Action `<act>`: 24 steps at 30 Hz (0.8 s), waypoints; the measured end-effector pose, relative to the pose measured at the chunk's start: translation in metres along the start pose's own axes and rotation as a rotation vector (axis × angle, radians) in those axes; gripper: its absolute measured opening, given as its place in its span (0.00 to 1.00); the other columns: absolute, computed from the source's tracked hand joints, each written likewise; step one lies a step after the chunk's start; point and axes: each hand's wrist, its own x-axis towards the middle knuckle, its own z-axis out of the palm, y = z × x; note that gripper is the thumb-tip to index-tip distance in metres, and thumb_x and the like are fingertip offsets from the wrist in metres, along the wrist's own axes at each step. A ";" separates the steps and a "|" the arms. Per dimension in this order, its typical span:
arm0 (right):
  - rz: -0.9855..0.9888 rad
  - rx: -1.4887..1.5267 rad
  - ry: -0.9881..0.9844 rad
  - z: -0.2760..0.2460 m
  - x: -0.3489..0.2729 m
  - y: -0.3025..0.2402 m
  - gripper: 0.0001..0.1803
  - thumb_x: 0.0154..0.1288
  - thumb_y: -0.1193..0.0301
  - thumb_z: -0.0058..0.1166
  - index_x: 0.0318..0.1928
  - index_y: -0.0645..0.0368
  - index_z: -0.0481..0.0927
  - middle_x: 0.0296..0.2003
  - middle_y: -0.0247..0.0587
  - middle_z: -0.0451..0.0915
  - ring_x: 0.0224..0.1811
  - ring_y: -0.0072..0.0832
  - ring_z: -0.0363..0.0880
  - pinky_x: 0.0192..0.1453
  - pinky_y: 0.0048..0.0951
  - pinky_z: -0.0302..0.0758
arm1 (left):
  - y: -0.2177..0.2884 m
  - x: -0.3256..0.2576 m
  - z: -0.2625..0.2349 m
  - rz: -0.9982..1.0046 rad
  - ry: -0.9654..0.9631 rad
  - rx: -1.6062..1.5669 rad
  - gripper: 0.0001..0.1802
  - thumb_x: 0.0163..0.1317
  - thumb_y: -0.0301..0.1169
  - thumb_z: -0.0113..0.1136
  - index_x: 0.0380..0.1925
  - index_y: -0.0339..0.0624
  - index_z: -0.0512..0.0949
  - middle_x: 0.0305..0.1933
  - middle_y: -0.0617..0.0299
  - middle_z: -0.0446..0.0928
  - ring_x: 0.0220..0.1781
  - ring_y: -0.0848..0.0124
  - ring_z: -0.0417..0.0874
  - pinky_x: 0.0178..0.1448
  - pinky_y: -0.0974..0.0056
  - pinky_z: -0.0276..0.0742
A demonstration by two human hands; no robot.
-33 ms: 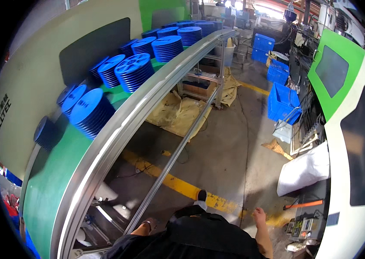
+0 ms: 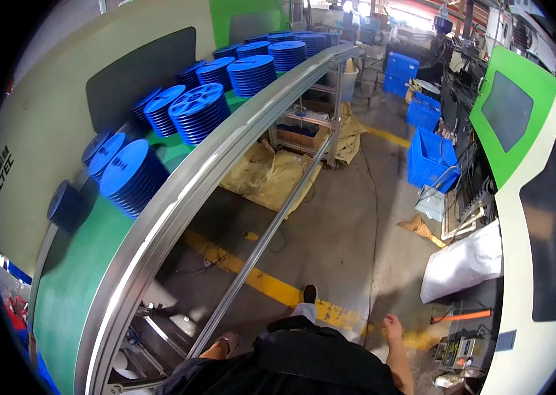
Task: The person picks up stacks of blue plastic spools from a green conveyor belt and places them into a blue plastic bin. They repeatedly lift stacks, briefly inspect individual spools, and transfer them to the bin.
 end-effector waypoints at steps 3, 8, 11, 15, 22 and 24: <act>-0.023 -0.124 -0.131 0.022 0.076 0.005 0.20 0.62 0.63 0.51 0.53 0.59 0.74 0.42 0.40 0.79 0.38 0.26 0.76 0.46 0.29 0.74 | 0.061 0.045 -0.085 -0.128 -0.003 -0.316 0.15 0.54 0.35 0.55 0.41 0.43 0.79 0.42 0.51 0.79 0.45 0.55 0.80 0.46 0.55 0.76; 0.025 -0.395 -0.385 0.015 0.151 -0.040 0.16 0.62 0.63 0.52 0.45 0.59 0.77 0.33 0.42 0.79 0.35 0.38 0.77 0.42 0.33 0.72 | 0.122 0.159 -0.199 0.000 -0.069 -0.154 0.20 0.57 0.40 0.53 0.47 0.42 0.75 0.48 0.49 0.76 0.50 0.54 0.77 0.52 0.54 0.72; 0.285 -0.273 -0.396 -0.009 0.221 -0.053 0.15 0.62 0.64 0.51 0.45 0.58 0.76 0.31 0.41 0.77 0.31 0.35 0.75 0.38 0.32 0.70 | 0.156 0.224 -0.269 0.065 -0.033 -0.078 0.23 0.58 0.42 0.51 0.50 0.41 0.73 0.51 0.48 0.74 0.54 0.53 0.75 0.56 0.54 0.70; 0.480 -0.108 -0.277 -0.040 0.307 -0.074 0.13 0.63 0.65 0.50 0.45 0.58 0.75 0.28 0.38 0.75 0.27 0.32 0.72 0.32 0.30 0.68 | 0.217 0.312 -0.431 0.042 0.235 -0.407 0.27 0.60 0.46 0.50 0.55 0.40 0.70 0.56 0.46 0.72 0.58 0.52 0.72 0.61 0.53 0.66; 0.557 0.013 -0.278 -0.055 0.497 -0.111 0.11 0.64 0.67 0.48 0.44 0.57 0.73 0.23 0.34 0.71 0.19 0.27 0.68 0.22 0.27 0.63 | 0.387 0.248 -0.743 0.616 0.774 -0.774 0.29 0.64 0.46 0.53 0.60 0.41 0.66 0.60 0.53 0.70 0.62 0.63 0.70 0.67 0.62 0.61; 0.508 0.044 -0.300 -0.060 0.571 -0.138 0.10 0.65 0.68 0.47 0.44 0.57 0.73 0.21 0.33 0.70 0.17 0.25 0.66 0.19 0.27 0.62 | 0.418 0.200 -0.814 0.801 0.846 -1.027 0.29 0.64 0.46 0.54 0.60 0.41 0.67 0.58 0.56 0.72 0.60 0.65 0.72 0.64 0.62 0.65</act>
